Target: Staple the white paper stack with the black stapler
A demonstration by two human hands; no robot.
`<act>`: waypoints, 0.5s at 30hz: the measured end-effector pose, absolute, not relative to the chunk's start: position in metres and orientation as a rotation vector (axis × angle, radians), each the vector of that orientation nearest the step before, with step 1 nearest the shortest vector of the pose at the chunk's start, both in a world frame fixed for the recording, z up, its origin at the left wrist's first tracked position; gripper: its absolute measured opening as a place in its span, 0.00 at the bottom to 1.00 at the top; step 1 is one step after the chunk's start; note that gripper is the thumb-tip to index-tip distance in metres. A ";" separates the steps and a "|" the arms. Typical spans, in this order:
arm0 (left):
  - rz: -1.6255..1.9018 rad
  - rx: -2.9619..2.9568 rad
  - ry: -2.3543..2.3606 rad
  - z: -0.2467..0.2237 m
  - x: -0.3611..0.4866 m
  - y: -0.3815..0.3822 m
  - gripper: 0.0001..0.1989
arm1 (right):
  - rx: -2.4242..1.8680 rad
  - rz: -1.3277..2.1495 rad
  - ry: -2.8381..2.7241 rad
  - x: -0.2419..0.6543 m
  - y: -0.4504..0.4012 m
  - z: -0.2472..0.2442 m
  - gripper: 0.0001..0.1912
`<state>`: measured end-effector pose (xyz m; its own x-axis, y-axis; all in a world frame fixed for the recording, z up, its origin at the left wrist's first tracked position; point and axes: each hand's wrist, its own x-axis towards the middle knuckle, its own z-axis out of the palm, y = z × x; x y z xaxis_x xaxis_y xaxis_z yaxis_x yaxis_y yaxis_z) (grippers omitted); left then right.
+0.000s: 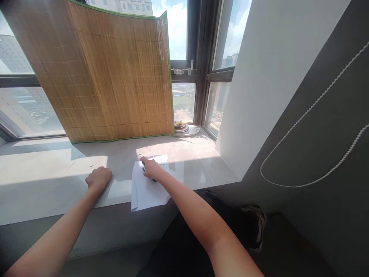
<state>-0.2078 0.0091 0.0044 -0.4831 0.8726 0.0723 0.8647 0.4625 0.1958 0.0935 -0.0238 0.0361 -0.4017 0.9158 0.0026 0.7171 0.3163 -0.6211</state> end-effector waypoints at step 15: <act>0.615 1.978 2.503 0.015 -0.148 -0.020 0.21 | -1.491 0.477 -2.058 0.174 -0.022 0.024 0.38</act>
<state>-0.1481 -0.0205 0.0153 -0.2552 0.9150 0.3123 0.9556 0.1896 0.2254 0.1735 -0.0220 0.0239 -0.2349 0.9461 0.2230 0.7514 0.3223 -0.5759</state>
